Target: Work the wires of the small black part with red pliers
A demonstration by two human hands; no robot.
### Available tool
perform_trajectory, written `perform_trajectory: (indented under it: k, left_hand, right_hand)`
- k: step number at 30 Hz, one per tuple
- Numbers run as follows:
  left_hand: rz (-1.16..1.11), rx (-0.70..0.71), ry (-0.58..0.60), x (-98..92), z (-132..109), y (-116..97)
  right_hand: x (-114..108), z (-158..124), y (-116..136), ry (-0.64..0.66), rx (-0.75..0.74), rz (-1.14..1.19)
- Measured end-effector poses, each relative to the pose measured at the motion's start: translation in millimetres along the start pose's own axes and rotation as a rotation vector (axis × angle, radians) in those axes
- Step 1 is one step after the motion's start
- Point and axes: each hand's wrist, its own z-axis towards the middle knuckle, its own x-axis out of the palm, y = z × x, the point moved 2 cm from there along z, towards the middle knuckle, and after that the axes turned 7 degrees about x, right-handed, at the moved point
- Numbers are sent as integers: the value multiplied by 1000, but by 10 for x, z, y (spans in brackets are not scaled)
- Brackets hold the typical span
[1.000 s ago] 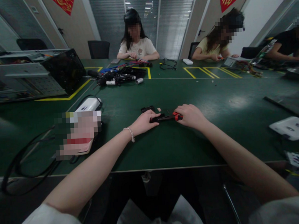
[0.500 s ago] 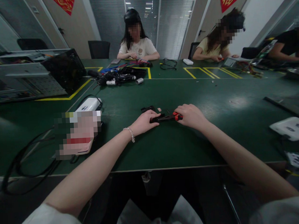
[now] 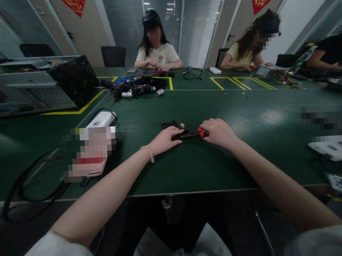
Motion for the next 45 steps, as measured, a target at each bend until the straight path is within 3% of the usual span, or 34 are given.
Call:
perform_trajectory:
  k: [10, 30, 45]
  left_hand:
    - [20, 47, -23, 49, 10, 80]
    - [2, 32, -6, 33, -2, 74]
    - [-1, 27, -3, 23, 7, 32]
  right_hand:
    - [-19, 1, 3, -5, -12, -40]
    - [-37, -7, 17, 59, 25, 10]
    - [-22, -4, 8, 34, 15, 5]
